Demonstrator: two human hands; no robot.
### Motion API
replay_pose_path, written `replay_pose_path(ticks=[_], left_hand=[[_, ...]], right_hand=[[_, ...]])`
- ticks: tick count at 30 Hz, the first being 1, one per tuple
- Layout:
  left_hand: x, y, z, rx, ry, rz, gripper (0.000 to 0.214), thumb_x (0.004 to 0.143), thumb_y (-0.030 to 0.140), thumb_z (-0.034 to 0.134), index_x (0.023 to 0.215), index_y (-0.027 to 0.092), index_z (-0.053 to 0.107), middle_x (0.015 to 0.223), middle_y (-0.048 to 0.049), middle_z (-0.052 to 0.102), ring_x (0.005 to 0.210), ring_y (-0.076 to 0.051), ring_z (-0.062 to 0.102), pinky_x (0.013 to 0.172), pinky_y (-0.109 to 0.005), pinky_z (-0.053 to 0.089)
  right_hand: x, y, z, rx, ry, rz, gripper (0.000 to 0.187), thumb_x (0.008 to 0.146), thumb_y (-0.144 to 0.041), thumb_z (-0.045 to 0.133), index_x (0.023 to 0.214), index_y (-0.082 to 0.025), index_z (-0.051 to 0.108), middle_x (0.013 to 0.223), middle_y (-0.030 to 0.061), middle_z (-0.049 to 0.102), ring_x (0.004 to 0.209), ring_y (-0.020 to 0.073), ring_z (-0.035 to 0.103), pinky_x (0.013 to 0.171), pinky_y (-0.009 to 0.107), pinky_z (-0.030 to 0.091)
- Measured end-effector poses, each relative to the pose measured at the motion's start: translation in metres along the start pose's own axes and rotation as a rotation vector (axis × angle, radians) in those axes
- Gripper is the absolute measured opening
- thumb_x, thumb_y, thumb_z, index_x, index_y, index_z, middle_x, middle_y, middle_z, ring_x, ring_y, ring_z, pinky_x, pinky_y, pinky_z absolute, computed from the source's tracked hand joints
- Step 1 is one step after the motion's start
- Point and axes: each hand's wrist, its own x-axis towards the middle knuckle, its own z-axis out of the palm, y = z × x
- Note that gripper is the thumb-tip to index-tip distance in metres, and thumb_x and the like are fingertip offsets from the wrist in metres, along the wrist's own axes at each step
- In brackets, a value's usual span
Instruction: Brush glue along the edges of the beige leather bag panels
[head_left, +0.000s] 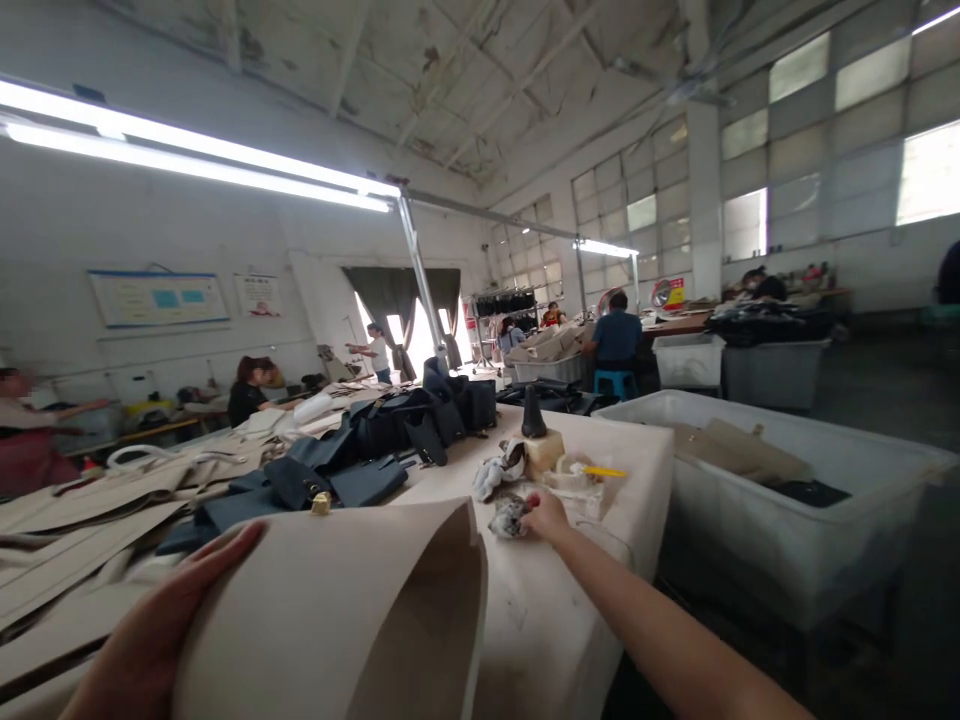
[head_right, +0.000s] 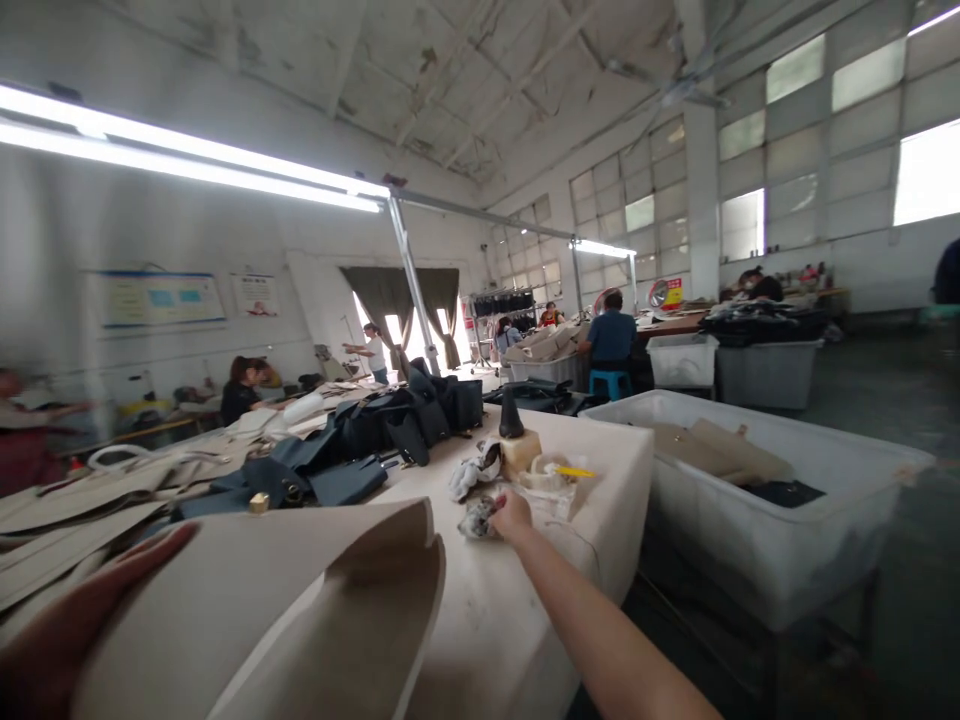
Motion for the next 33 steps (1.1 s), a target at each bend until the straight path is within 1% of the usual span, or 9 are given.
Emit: replay_pose_path(ticks=[3,5,8,12,16,19,21,27,33], left_hand=[[-0.001,0.004,0.013,-0.027,-0.108,-0.096,0.052,0.058,0.021,0.069,0.108,0.021,0.056,0.07,-0.0047,0.065,0.055,-0.03,0.061,0.042,-0.037,0.049],[0.002,0.004,0.024,0.003,-0.164,-0.052,0.048,0.06,0.024,0.071,0.106,0.022,0.057,0.072,-0.005,0.065,0.057,-0.03,0.061,0.045,-0.038,0.051],[0.011,-0.002,0.047,0.023,-0.265,-0.015,0.042,0.062,0.025,0.072,0.101,0.019,0.058,0.072,-0.0054,0.065,0.054,-0.026,0.061,0.044,-0.035,0.051],[0.028,-0.028,0.081,0.029,-0.431,-0.018,0.046,0.059,0.024,0.075,0.101,0.016,0.058,0.069,-0.0055,0.064,0.052,-0.024,0.06,0.044,-0.031,0.051],[0.043,-0.065,0.106,-0.016,-0.443,-0.03,0.049,0.059,0.026,0.073,0.104,0.016,0.057,0.067,-0.0045,0.063,0.052,-0.023,0.06,0.045,-0.029,0.05],[0.048,-0.086,0.111,-0.045,-0.409,-0.073,0.055,0.06,0.029,0.073,0.111,0.018,0.054,0.068,-0.0044,0.064,0.055,-0.025,0.062,0.046,-0.03,0.051],[0.05,-0.095,0.109,-0.08,-0.366,-0.108,0.062,0.06,0.03,0.074,0.117,0.02,0.05,0.073,-0.0048,0.065,0.06,-0.026,0.063,0.048,-0.03,0.051],[0.056,-0.105,0.093,-0.211,-0.302,-0.283,0.072,0.062,0.034,0.075,0.125,0.026,0.042,0.085,-0.0048,0.066,0.076,-0.029,0.063,0.057,-0.032,0.053],[0.055,-0.094,0.092,-0.249,-0.308,-0.361,0.076,0.052,0.039,0.08,0.12,0.029,0.048,0.087,-0.0044,0.066,0.077,-0.032,0.063,0.055,-0.034,0.054]], right_hand=[[0.007,-0.009,0.005,0.154,-0.074,0.033,0.04,0.077,-0.012,0.063,0.114,-0.013,0.048,0.093,0.0045,0.056,0.069,0.0119,0.056,0.058,0.024,0.051],[0.004,-0.006,-0.005,0.213,-0.118,0.04,0.046,0.078,-0.015,0.062,0.121,-0.015,0.044,0.086,0.0031,0.057,0.061,0.0103,0.054,0.051,0.021,0.049],[-0.003,0.013,-0.039,0.267,-0.113,0.015,0.033,0.081,-0.017,0.06,0.113,-0.014,0.051,0.077,0.0014,0.057,0.06,0.0095,0.054,0.047,0.018,0.046],[-0.012,0.057,-0.097,0.334,0.012,0.068,0.016,0.084,-0.019,0.056,0.097,-0.01,0.057,0.076,0.0022,0.058,0.055,0.0074,0.053,0.041,0.014,0.04],[-0.004,0.093,-0.128,0.412,0.152,0.161,0.04,0.079,-0.027,0.062,0.113,-0.012,0.047,0.079,0.0032,0.056,0.053,0.0089,0.054,0.039,0.016,0.042],[0.015,0.097,-0.124,0.494,0.18,0.155,0.066,0.073,-0.03,0.067,0.128,-0.02,0.031,0.08,0.0009,0.055,0.053,0.0102,0.054,0.039,0.017,0.043],[0.03,0.089,-0.115,0.542,0.171,0.125,0.071,0.071,-0.031,0.07,0.128,-0.023,0.028,0.078,-0.0011,0.054,0.05,0.0092,0.052,0.038,0.016,0.041],[0.07,0.059,-0.097,0.586,0.236,0.091,0.027,0.087,-0.032,0.052,0.104,-0.011,0.051,0.067,-0.0012,0.052,0.043,0.004,0.041,0.035,0.013,0.031],[0.08,0.057,-0.115,0.487,0.338,-0.016,0.027,0.086,-0.036,0.053,0.085,-0.009,0.057,0.057,-0.0032,0.05,0.042,0.0051,0.04,0.038,0.016,0.032]])
